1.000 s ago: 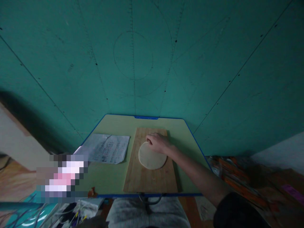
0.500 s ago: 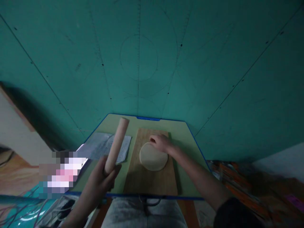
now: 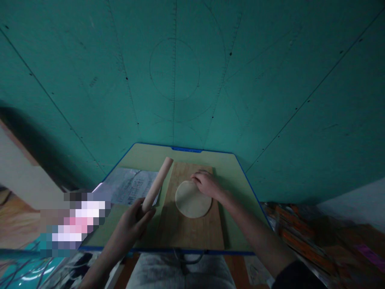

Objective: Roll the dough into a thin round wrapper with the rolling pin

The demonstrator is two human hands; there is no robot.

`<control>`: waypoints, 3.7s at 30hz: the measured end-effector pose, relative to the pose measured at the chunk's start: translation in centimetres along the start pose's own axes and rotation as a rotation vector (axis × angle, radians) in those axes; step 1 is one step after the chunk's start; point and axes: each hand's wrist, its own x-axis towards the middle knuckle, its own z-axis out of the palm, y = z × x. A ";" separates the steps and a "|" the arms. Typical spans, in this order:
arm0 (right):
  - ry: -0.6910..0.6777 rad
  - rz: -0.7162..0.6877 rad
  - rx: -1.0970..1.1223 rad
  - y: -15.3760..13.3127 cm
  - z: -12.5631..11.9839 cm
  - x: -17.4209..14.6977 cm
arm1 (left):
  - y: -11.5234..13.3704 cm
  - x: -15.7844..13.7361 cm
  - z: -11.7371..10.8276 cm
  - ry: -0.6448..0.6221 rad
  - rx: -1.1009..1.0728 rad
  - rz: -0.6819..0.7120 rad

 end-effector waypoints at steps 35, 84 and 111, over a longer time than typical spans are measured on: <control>0.123 0.302 -0.219 0.9 -0.2 -1.5 | 4.7 11.2 5.4 0.008 1.148 0.577; 0.109 0.210 -0.233 2.8 -0.2 -0.8 | 3.6 14.0 5.3 0.045 1.139 0.624; 0.056 -0.112 -0.051 -1.5 2.0 -0.7 | -1.4 -5.2 6.2 0.193 1.121 0.975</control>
